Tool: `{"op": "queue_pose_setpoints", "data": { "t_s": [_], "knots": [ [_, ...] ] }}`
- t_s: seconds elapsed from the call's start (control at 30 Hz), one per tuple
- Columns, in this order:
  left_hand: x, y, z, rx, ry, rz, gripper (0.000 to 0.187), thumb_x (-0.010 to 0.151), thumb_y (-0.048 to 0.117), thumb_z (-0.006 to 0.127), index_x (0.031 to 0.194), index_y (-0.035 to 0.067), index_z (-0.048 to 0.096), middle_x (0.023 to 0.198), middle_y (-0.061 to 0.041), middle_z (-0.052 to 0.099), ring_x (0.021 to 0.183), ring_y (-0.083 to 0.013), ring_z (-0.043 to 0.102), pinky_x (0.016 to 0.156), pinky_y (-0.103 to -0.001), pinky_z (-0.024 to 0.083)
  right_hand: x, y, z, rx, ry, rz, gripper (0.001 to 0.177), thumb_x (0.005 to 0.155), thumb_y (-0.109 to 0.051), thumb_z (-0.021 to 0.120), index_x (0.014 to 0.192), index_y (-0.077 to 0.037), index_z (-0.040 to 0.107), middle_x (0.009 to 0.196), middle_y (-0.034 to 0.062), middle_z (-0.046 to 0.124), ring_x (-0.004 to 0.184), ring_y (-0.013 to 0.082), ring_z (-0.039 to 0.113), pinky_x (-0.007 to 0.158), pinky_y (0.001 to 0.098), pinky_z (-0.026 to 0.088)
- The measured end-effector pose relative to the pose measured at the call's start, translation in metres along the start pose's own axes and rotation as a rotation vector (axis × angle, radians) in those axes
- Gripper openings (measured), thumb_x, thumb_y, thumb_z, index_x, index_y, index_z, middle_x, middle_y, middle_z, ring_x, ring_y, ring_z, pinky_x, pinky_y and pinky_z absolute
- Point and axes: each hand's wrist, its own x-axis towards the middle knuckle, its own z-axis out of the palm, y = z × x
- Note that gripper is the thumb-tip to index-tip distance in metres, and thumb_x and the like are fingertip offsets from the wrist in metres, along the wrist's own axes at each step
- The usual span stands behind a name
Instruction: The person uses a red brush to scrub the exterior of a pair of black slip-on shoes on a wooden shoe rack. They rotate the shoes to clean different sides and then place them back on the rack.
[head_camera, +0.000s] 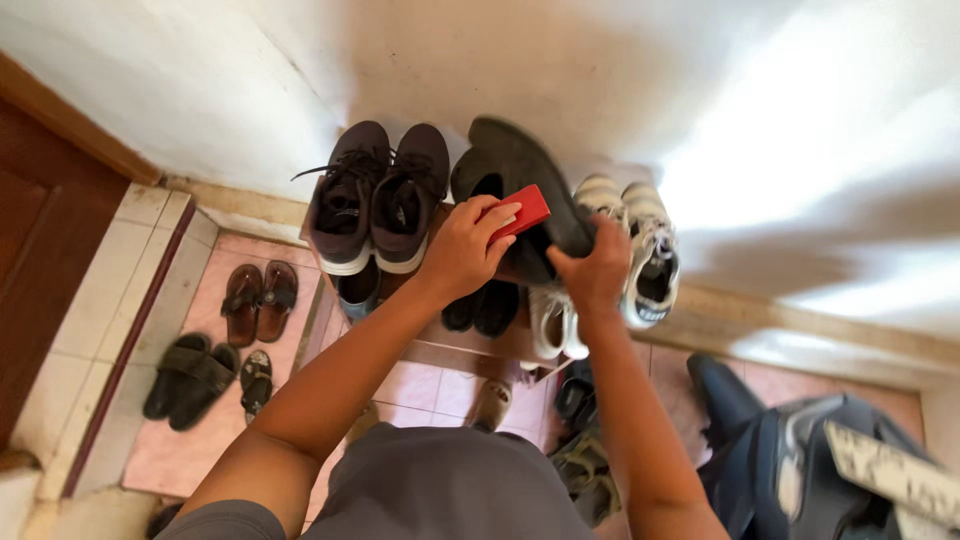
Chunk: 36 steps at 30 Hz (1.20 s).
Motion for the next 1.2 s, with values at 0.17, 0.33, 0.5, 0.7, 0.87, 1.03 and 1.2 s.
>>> {"op": "queue_pose_setpoints", "data": {
  "t_s": [0.17, 0.33, 0.5, 0.7, 0.87, 1.03, 1.2],
  "knots": [
    [0.012, 0.005, 0.039, 0.074, 0.013, -0.054, 0.041, 0.09, 0.015, 0.075, 0.13, 0.01, 0.065, 0.124, -0.016, 0.061, 0.11, -0.0368, 0.061, 0.096, -0.045, 0.051, -0.019, 0.023, 0.014, 0.05, -0.107, -0.012, 0.074, 0.062, -0.023, 0.096, 0.121, -0.001, 0.056, 0.112, 0.02, 0.063, 0.106, 0.0417, 0.06, 0.093, 0.0496, 0.05],
    [0.002, 0.014, 0.065, 0.203, -0.065, 0.065, 0.042, 0.087, 0.017, 0.077, 0.127, 0.01, 0.067, 0.123, -0.016, 0.061, 0.11, -0.0363, 0.062, 0.095, -0.046, 0.051, -0.026, 0.017, 0.003, 0.092, -0.113, -0.079, 0.088, 0.067, -0.032, 0.097, 0.131, 0.004, 0.051, 0.129, 0.0246, 0.056, 0.119, 0.0439, 0.056, 0.103, 0.0518, 0.047],
    [0.008, -0.001, 0.061, 0.314, -0.046, 0.03, 0.043, 0.086, 0.017, 0.078, 0.126, 0.009, 0.068, 0.121, -0.018, 0.062, 0.107, -0.0378, 0.062, 0.092, -0.048, 0.051, -0.018, 0.017, -0.029, 0.001, -0.227, -0.133, 0.081, 0.067, -0.032, 0.097, 0.131, 0.0, 0.06, 0.123, 0.0259, 0.051, 0.112, 0.0433, 0.052, 0.096, 0.0534, 0.045],
    [0.019, -0.002, 0.048, 0.24, -0.016, -0.037, 0.039, 0.088, 0.013, 0.077, 0.126, 0.01, 0.068, 0.123, -0.018, 0.065, 0.109, -0.0379, 0.064, 0.094, -0.048, 0.052, -0.022, 0.03, -0.032, 0.043, -0.256, -0.09, 0.057, 0.078, -0.024, 0.091, 0.125, -0.001, 0.069, 0.117, 0.0177, 0.054, 0.107, 0.0362, 0.055, 0.091, 0.0485, 0.047],
    [0.015, -0.007, 0.059, 0.205, -0.136, 0.122, 0.037, 0.087, 0.015, 0.078, 0.123, 0.012, 0.07, 0.122, -0.017, 0.066, 0.11, -0.038, 0.065, 0.094, -0.048, 0.051, -0.035, 0.027, -0.027, 0.054, -0.231, -0.16, 0.04, 0.086, -0.021, 0.09, 0.118, -0.005, 0.073, 0.117, 0.0104, 0.061, 0.109, 0.0314, 0.06, 0.095, 0.0437, 0.05],
    [0.03, -0.059, 0.04, 0.084, 0.095, -0.192, 0.04, 0.094, 0.013, 0.074, 0.132, 0.009, 0.066, 0.128, -0.018, 0.064, 0.116, -0.0402, 0.063, 0.1, -0.045, 0.052, -0.017, -0.001, -0.03, -0.087, -0.234, -0.174, 0.06, 0.071, -0.034, 0.089, 0.112, 0.005, 0.067, 0.112, 0.0209, 0.06, 0.099, 0.0402, 0.058, 0.088, 0.0493, 0.049],
    [0.043, -0.091, 0.027, 0.022, 0.189, -0.31, 0.047, 0.092, 0.015, 0.074, 0.136, 0.006, 0.06, 0.129, -0.02, 0.064, 0.116, -0.0404, 0.062, 0.097, -0.045, 0.052, 0.006, 0.003, -0.016, -0.224, -0.157, -0.175, 0.037, 0.084, -0.024, 0.073, 0.114, -0.003, 0.067, 0.111, 0.0188, 0.066, 0.099, 0.038, 0.064, 0.087, 0.0488, 0.053]
  ]
}}
